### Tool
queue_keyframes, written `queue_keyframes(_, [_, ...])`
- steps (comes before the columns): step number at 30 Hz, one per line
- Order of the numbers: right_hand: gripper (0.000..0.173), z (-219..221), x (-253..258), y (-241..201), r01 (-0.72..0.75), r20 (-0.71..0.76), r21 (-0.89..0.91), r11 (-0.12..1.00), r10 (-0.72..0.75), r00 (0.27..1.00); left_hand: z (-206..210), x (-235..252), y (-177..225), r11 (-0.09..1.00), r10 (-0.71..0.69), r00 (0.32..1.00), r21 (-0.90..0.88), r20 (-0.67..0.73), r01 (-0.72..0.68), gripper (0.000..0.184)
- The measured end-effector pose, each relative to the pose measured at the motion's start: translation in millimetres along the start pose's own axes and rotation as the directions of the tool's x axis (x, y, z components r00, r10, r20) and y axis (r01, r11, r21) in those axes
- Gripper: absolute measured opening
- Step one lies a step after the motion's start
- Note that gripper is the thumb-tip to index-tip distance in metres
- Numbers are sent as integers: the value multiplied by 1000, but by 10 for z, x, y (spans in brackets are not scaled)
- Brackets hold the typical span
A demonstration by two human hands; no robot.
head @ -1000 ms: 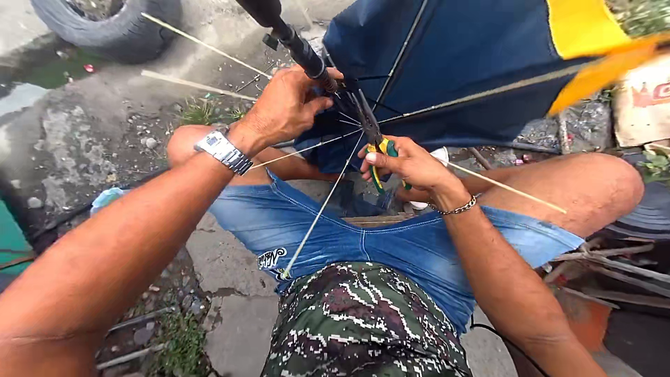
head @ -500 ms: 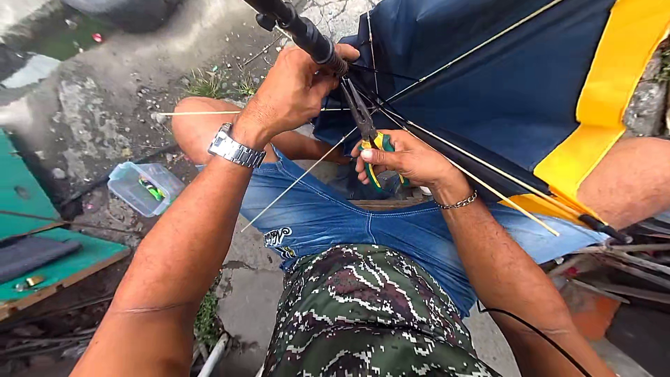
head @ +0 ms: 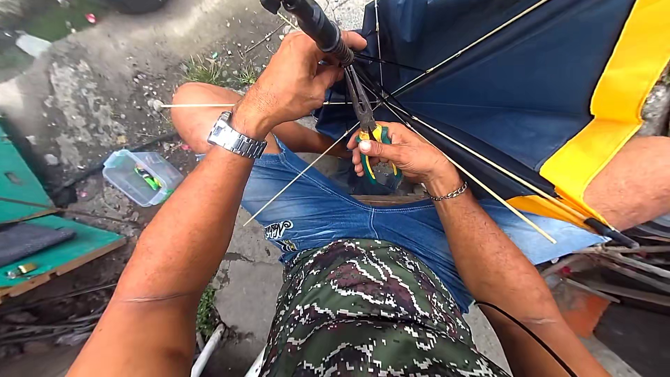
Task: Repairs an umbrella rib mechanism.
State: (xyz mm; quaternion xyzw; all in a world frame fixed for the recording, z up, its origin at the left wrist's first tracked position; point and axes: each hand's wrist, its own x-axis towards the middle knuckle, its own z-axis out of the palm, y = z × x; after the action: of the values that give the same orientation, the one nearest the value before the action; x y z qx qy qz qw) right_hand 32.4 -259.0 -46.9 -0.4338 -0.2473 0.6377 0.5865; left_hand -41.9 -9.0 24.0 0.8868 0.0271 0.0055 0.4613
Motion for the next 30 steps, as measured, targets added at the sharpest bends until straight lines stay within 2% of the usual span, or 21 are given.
queue_keyframes(9, [28,-126,187,143,66,-5,-82,994,-66,998,-26,30,-11,1000,4,1000,-12,17,-4,35])
queue_keyframes(17, [35,-330,533,314,120,132,64,991,-127,983,-44,43,-73,1000,-1,1000,-10,3,1,34])
queue_keyframes(25, [38,-401,726,418,173,134,103,980,-186,973,-90,52,-87,1000,-28,1000,6,-8,28,34])
queue_keyframes(30, [36,-378,749,371,127,172,153,980,-153,973,-126,63,-148,1000,-12,1000,6,-19,12,35])
